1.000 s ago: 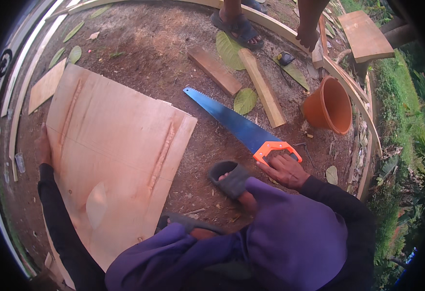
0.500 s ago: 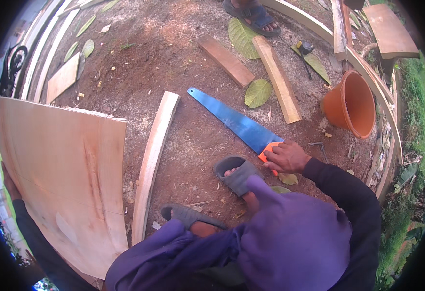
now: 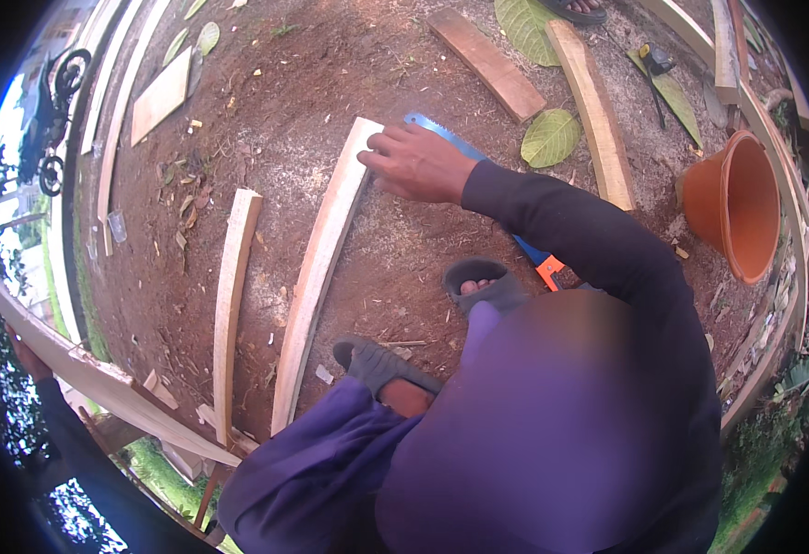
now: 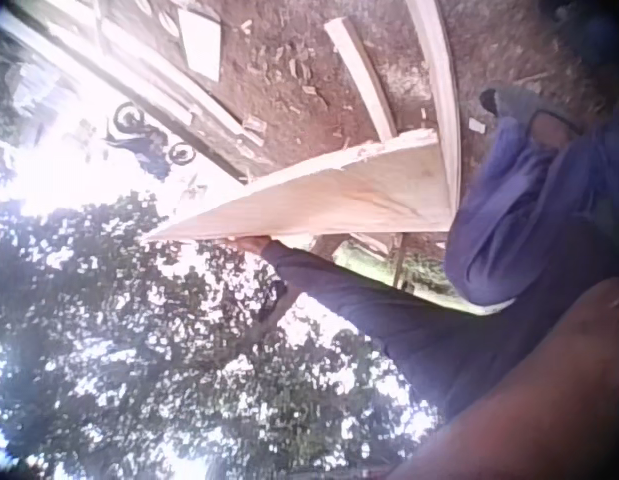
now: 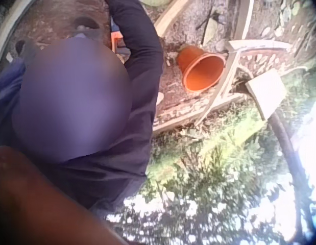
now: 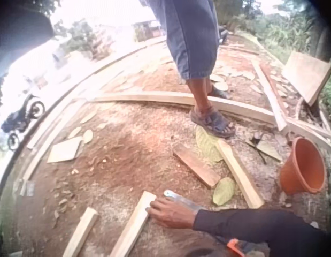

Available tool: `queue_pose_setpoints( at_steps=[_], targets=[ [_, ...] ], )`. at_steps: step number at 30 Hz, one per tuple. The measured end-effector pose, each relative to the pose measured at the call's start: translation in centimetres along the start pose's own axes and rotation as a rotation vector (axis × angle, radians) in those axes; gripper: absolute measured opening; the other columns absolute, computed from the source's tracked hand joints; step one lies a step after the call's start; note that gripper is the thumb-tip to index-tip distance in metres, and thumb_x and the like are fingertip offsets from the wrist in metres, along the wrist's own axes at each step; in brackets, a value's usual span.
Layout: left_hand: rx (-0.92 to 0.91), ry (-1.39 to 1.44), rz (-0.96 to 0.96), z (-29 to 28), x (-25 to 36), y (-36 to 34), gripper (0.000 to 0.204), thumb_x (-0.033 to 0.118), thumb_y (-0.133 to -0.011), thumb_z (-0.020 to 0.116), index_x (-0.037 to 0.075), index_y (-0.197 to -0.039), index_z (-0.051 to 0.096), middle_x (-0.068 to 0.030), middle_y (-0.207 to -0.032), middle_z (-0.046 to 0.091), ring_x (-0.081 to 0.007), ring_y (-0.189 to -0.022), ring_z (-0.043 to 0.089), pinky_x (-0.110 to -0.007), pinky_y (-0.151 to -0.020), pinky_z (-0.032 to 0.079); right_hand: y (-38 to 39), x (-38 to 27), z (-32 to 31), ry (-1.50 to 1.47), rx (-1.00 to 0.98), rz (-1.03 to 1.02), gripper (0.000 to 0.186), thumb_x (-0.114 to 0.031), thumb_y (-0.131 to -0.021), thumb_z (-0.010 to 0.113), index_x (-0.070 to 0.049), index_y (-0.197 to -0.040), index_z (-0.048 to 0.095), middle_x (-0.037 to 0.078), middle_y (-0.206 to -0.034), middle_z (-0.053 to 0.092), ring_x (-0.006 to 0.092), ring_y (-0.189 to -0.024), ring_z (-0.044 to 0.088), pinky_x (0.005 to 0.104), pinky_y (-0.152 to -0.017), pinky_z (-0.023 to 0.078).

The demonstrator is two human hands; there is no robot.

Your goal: The person measures a large wooden board with a tape measure, marks it with a pencil, and then uses a hand saw to cut along the marked line. The cut is completed, separating a strip from the board.

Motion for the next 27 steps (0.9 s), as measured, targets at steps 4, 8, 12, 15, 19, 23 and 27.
queue_pose_setpoints(
  at_steps=[4,8,12,15,19,23,27],
  targets=[
    [0.153,-0.029,-0.020,-8.0,5.2,1.3,0.058,0.029,-0.115,0.039,0.012,-0.169,0.026,-0.0109,-0.166,0.039,-0.0258,-0.145,0.046,-0.041,-0.121,0.040,-4.2,-1.7,3.4,-0.008,-0.132,-0.110,0.078,-0.037,-0.087,0.082,-0.014,-0.154,0.049,0.012,-0.154,0.052,0.0306,-0.148,0.045,0.0506,-0.125,0.034],
    [0.276,-0.063,0.014,-7.8,9.9,5.9,0.062,0.050,-0.116,0.034,0.010,-0.164,0.035,-0.0101,-0.151,0.054,-0.0251,-0.131,0.057,-0.041,-0.114,0.046,-6.1,-2.7,7.0,0.006,-0.385,-0.177,0.096,-0.049,-0.080,0.087,-0.014,-0.159,0.044,0.010,-0.162,0.046,0.0311,-0.156,0.035,0.0578,-0.129,0.025],
    [0.356,-0.219,0.090,-15.0,16.3,11.2,0.061,0.050,-0.115,0.037,0.011,-0.161,0.037,-0.0125,-0.144,0.057,-0.0290,-0.127,0.059,-0.045,-0.113,0.048,-7.4,-5.6,10.2,0.097,-0.462,-0.335,0.084,-0.049,-0.075,0.089,-0.012,-0.144,0.058,0.011,-0.130,0.067,0.0284,-0.130,0.060,0.0519,-0.116,0.040],
    [0.416,-0.541,0.154,-19.0,20.2,13.5,0.056,0.047,-0.114,0.040,0.012,-0.158,0.038,-0.0143,-0.145,0.057,-0.0310,-0.130,0.058,-0.049,-0.114,0.048,-7.8,-4.0,10.9,-0.032,-0.411,-0.362,0.054,-0.039,-0.073,0.090,-0.008,-0.112,0.068,0.008,-0.107,0.071,0.0246,-0.108,0.067,0.0423,-0.096,0.049],
    [0.518,-0.441,0.143,-22.8,23.5,18.1,0.050,0.043,-0.113,0.041,0.014,-0.153,0.040,-0.0146,-0.147,0.055,-0.0350,-0.128,0.060,-0.054,-0.110,0.053,-6.1,-4.2,8.5,-0.072,-0.323,-0.440,0.054,-0.040,-0.074,0.089,-0.004,-0.108,0.066,0.008,-0.104,0.066,0.0240,-0.106,0.064,0.0391,-0.092,0.050],
    [0.619,-0.499,0.120,-26.3,26.3,22.8,0.054,0.048,-0.111,0.041,0.014,-0.152,0.042,-0.0142,-0.148,0.055,-0.0352,-0.127,0.061,-0.055,-0.109,0.055,-4.6,-6.6,4.0,0.079,-0.214,-0.515,0.045,-0.034,-0.080,0.080,-0.004,-0.109,0.063,0.006,-0.103,0.061,0.0222,-0.104,0.061,0.0377,-0.089,0.049],
    [0.666,-0.680,0.232,-31.7,29.9,26.0,0.053,0.048,-0.109,0.042,0.013,-0.150,0.044,-0.0141,-0.146,0.056,-0.0358,-0.128,0.062,-0.056,-0.108,0.056,-4.2,-5.1,-0.7,0.042,-0.099,-0.531,0.052,-0.027,-0.076,0.081,-0.002,-0.118,0.063,0.008,-0.109,0.064,0.0255,-0.105,0.059,0.0392,-0.093,0.048]
  ],
)
Point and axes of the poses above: each hand's wrist, its own y-axis away from the middle knuckle, its own z-axis out of the palm, x = y × z, the point moved 5 cm from there along -y, towards the middle knuckle
